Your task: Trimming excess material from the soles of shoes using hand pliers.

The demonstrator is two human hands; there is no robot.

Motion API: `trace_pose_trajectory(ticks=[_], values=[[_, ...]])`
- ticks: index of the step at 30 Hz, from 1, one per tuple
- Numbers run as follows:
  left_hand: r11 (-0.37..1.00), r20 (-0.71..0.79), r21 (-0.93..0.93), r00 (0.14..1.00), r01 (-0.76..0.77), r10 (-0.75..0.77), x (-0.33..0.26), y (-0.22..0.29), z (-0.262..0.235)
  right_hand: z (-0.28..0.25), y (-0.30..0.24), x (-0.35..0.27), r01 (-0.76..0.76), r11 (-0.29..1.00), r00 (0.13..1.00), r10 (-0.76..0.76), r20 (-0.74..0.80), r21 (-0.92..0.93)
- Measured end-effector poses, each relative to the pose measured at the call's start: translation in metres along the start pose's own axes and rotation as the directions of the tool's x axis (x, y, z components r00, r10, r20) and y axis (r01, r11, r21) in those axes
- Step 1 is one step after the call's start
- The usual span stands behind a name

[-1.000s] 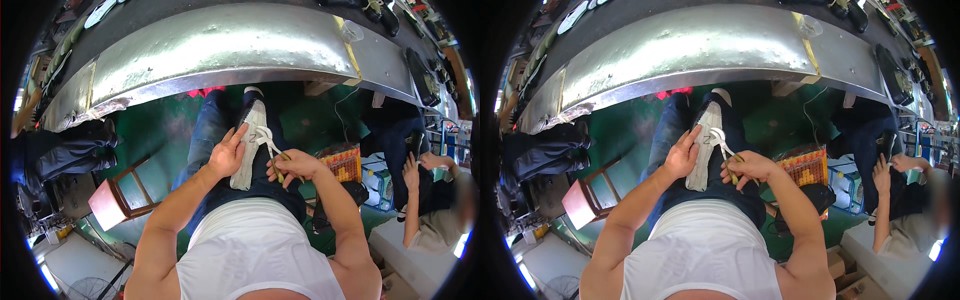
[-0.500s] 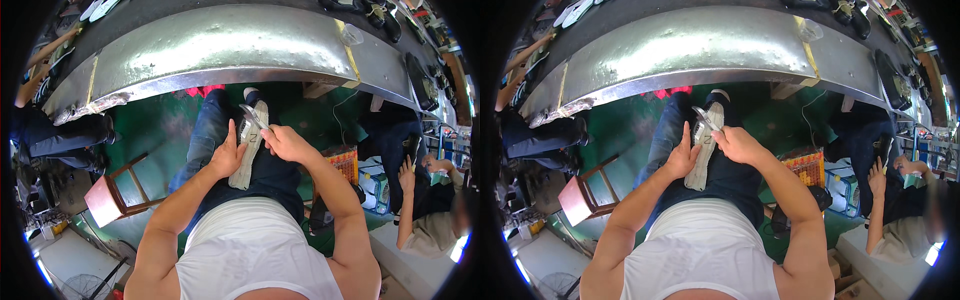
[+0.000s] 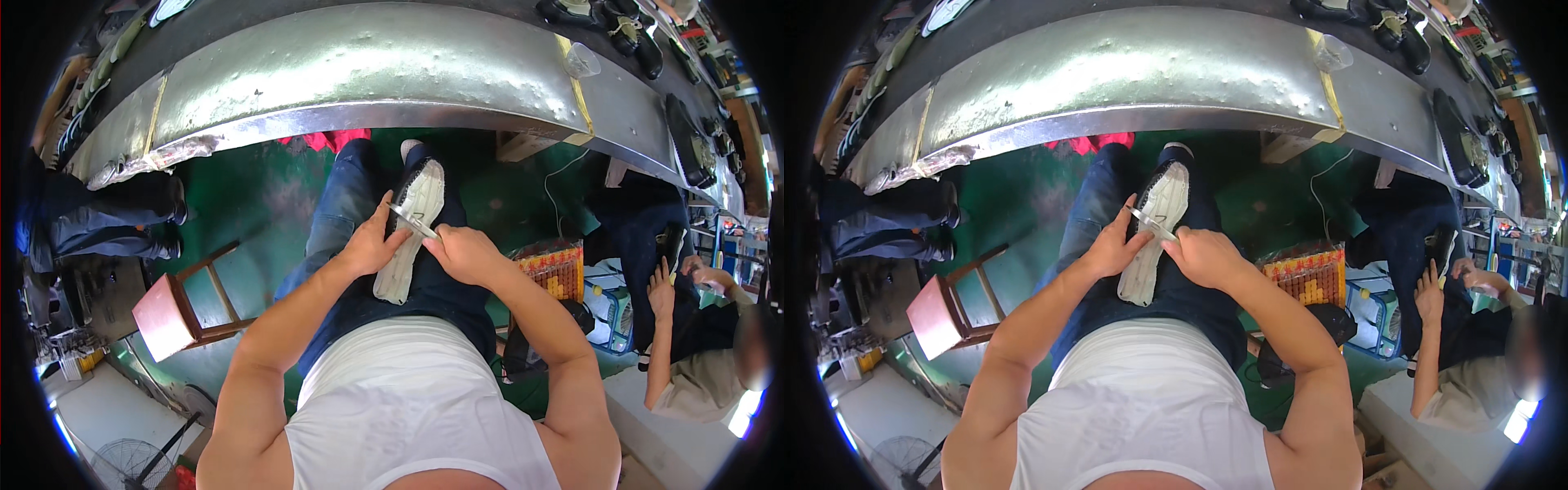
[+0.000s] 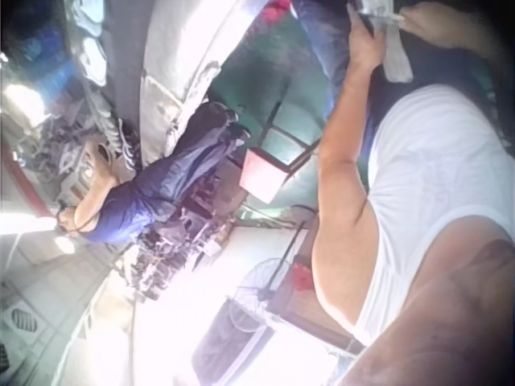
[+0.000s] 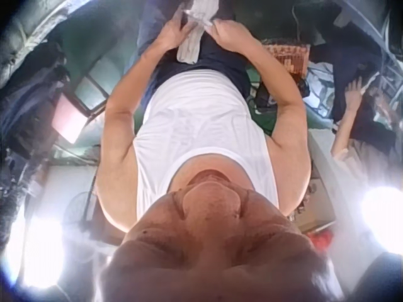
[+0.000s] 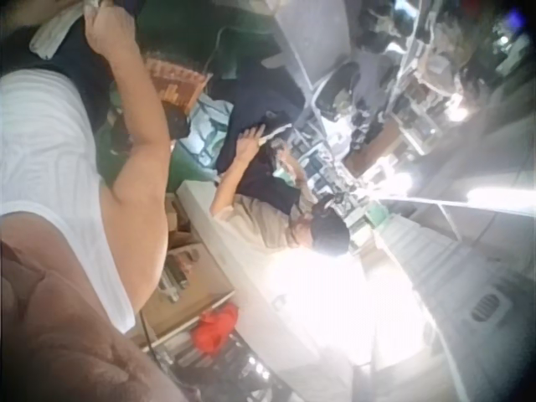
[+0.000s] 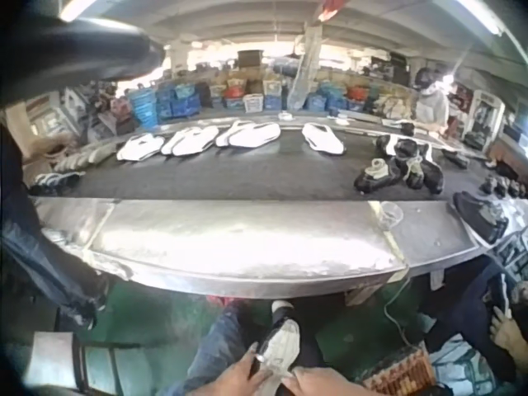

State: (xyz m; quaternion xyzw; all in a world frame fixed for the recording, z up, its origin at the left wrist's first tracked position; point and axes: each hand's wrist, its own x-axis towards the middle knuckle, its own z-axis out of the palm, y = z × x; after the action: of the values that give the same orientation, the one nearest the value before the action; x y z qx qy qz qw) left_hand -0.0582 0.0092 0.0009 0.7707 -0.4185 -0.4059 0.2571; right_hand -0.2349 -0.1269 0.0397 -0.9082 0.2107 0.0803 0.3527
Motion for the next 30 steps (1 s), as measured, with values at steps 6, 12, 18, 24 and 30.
trace_pose_trajectory(ticks=[6, 12, 18, 24, 30], values=[[0.746, 0.226, -0.658, 0.972, 0.104, 0.064, 0.015, -0.019, -0.013, -0.025, 0.005, -0.033, -0.329, 0.895, 0.901, 0.202, 0.384, 0.301], [0.75, 0.4, -0.574, 0.912, 0.329, -0.094, 0.018, -0.006, -0.021, -0.001, -0.02, -0.036, 0.053, 0.997, 0.941, -0.032, 0.336, -0.054], [0.734, 0.371, -0.613, 0.927, 0.292, -0.058, 0.016, -0.001, -0.021, -0.001, -0.029, -0.028, 0.166, 0.982, 0.945, -0.132, 0.299, -0.093], [0.773, 0.265, -0.604, 0.964, 0.194, -0.035, 0.017, -0.019, -0.007, -0.005, -0.051, -0.014, 0.181, 0.951, 0.91, -0.065, 0.41, -0.249], [0.89, 0.171, -0.444, 0.985, 0.1, -0.025, 0.017, -0.02, -0.009, 0.036, -0.004, -0.035, 0.155, 0.988, 0.983, -0.157, 0.095, 0.028]])
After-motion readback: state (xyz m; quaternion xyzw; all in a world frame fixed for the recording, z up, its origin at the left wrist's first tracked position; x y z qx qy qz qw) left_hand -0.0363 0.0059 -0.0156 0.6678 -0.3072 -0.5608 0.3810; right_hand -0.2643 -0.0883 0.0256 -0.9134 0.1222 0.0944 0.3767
